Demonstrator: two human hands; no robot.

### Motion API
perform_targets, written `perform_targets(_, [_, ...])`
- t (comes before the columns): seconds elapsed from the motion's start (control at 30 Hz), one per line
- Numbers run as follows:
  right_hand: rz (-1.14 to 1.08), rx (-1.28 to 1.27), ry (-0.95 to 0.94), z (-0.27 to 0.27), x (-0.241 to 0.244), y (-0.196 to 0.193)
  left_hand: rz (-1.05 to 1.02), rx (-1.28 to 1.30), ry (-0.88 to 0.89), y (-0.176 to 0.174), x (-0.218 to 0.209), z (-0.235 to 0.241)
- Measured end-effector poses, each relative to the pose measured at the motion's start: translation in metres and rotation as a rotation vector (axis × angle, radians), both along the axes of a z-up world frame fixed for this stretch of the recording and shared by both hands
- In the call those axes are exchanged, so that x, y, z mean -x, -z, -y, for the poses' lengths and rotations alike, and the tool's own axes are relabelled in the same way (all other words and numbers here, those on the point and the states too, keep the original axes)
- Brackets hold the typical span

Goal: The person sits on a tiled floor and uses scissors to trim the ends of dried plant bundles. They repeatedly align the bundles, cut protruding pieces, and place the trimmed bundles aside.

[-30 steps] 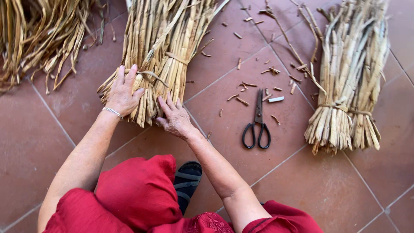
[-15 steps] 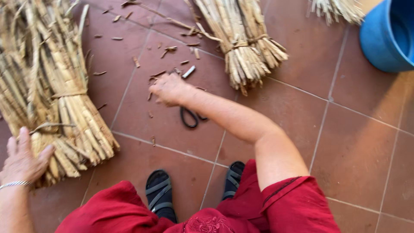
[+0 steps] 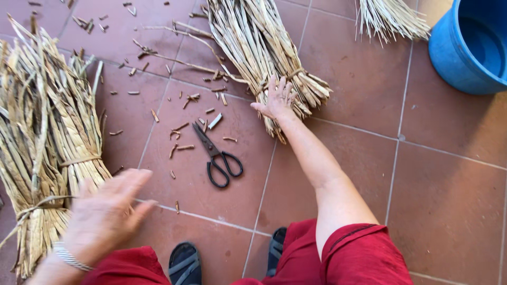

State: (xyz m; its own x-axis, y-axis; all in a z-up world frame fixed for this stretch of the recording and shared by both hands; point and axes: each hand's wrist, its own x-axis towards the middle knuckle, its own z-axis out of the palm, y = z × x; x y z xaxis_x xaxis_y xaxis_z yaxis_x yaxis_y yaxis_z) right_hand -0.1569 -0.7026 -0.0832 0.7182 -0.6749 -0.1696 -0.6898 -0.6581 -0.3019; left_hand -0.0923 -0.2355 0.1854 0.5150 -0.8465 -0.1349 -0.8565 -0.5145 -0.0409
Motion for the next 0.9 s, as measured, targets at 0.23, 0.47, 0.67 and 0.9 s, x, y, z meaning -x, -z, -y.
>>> perform_targets(0.23, [-0.149,-0.065,0.126,0.005,-0.022,0.016,-0.445,-0.195,0.190,0.039,0.030,0.084])
perform_targets(0.47, [-0.039,-0.010,0.183,0.017,-0.025,0.007,-0.650,-0.248,0.101,0.091,-0.011,0.089])
perform_targets(0.67, [0.365,-0.499,0.230,0.008,-0.023,-0.076,-0.992,-0.056,-0.110,0.128,-0.040,0.083])
perform_targets(0.9, [0.716,-1.047,-0.080,-0.066,-0.002,-0.158,-1.227,0.395,-0.411,0.136,-0.059,0.092])
